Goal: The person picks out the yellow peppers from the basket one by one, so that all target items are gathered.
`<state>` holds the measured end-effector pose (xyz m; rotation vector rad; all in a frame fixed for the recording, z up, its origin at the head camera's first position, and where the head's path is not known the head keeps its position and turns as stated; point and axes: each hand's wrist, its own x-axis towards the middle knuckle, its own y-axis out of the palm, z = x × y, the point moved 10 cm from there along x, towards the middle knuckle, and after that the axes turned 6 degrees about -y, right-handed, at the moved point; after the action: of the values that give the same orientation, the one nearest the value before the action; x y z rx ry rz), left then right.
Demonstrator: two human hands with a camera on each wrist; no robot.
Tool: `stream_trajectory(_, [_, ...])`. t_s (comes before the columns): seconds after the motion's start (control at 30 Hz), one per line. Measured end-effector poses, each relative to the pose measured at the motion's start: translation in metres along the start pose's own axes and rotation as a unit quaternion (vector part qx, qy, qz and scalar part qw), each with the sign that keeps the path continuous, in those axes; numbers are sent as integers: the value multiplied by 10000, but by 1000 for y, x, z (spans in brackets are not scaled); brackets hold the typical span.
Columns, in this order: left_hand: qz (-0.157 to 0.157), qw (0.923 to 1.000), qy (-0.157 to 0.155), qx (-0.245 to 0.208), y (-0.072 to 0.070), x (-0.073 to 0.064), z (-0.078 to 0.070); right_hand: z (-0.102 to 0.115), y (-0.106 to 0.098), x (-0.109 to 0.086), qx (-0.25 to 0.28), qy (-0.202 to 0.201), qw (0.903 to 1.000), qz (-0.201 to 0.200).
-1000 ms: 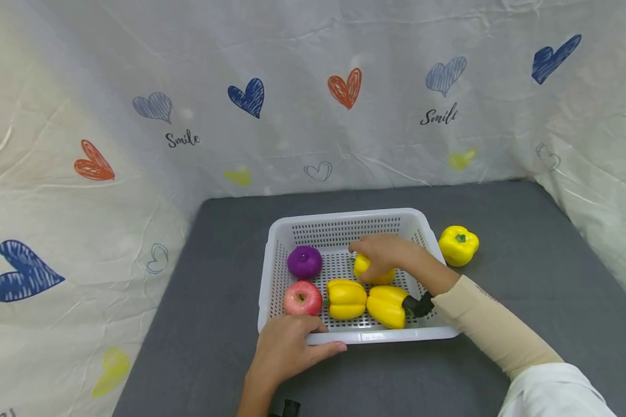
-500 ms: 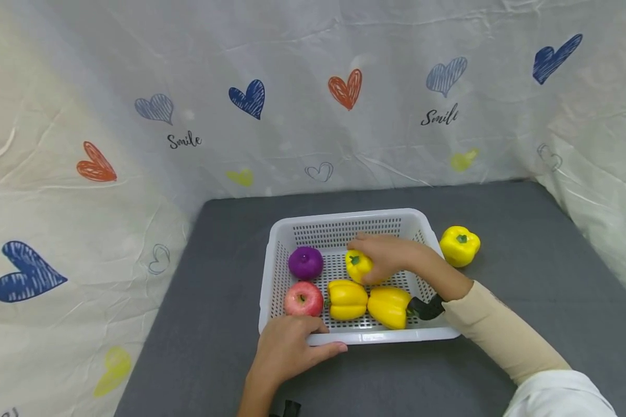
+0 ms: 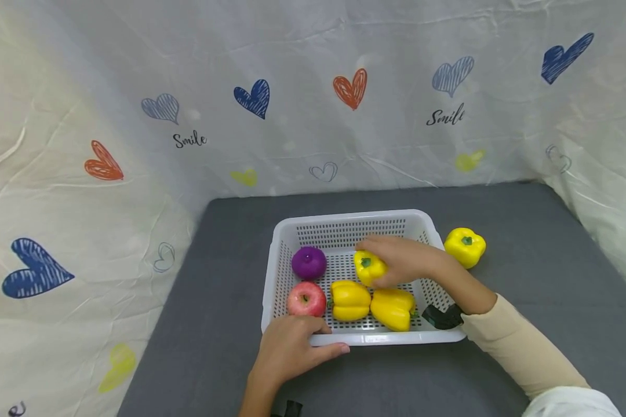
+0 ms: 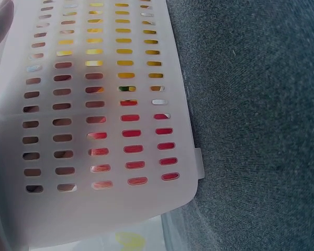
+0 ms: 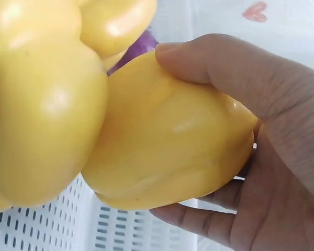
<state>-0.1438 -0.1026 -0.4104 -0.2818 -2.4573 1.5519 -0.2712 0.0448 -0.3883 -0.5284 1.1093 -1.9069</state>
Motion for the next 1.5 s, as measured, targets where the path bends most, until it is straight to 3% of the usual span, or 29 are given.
stream_trajectory(0.3, [-34, 10000, 54, 20, -1, 0, -3, 0, -13, -19, 40, 215, 9994, -285])
stream_trajectory(0.73, [-90, 9999, 37, 38, -2, 0, -1, 14, -34, -40, 62, -273, 9971, -707])
stream_trajectory(1.5, [-97, 9999, 46, 56, -1, -1, -1, -6, -44, -79, 59, 242, 9923, -1214])
